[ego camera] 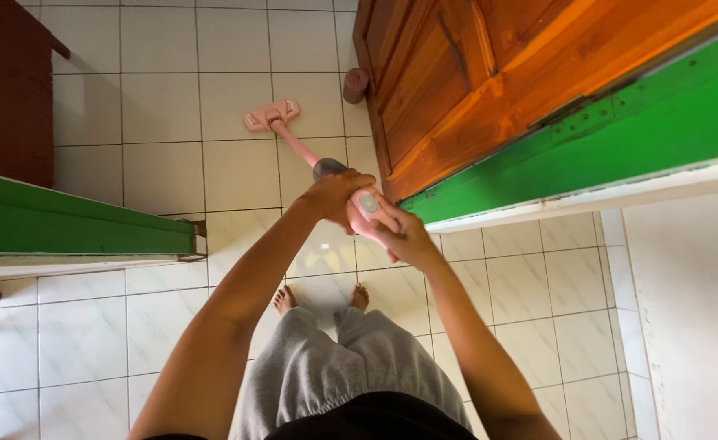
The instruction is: The person uses a pink handheld vacuum cleaner to clean a tiled floor in a bedroom. They move the vacuum back and forth across the floor, navigating around furniture such as a bed, a wooden cabinet, and a chair.
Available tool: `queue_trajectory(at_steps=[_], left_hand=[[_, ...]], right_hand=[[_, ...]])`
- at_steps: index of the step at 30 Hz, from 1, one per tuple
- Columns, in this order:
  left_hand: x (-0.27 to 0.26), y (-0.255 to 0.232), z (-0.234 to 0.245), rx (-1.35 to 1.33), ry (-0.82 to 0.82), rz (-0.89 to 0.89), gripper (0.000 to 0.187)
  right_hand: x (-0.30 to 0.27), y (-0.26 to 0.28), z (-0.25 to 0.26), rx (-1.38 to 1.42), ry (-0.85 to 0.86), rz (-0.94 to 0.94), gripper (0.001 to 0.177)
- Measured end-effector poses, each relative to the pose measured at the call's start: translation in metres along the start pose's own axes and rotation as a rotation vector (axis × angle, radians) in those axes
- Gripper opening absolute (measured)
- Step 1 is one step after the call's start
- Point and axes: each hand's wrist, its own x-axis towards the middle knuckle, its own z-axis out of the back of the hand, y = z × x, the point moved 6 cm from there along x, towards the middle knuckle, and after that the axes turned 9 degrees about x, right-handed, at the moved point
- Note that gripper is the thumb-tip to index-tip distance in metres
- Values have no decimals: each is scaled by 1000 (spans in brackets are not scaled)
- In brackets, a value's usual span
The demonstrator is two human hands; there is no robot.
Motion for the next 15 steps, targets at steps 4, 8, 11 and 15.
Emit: queue_trajectory(at_steps=[4, 8, 11, 15], left_hand=[[-14, 19, -5, 19, -6, 11, 114], [-18, -20, 3, 79, 95, 54, 110], [-31, -72, 20, -37, 11, 107, 108], [-55, -104, 41, -133, -67, 192, 107]], right_hand=[[3, 1, -25, 39, 35, 3, 66], [-27, 33, 5, -83, 108, -89, 68], [-59, 80, 36, -244, 205, -67, 66], [-73, 124, 48, -353, 209, -198, 61]])
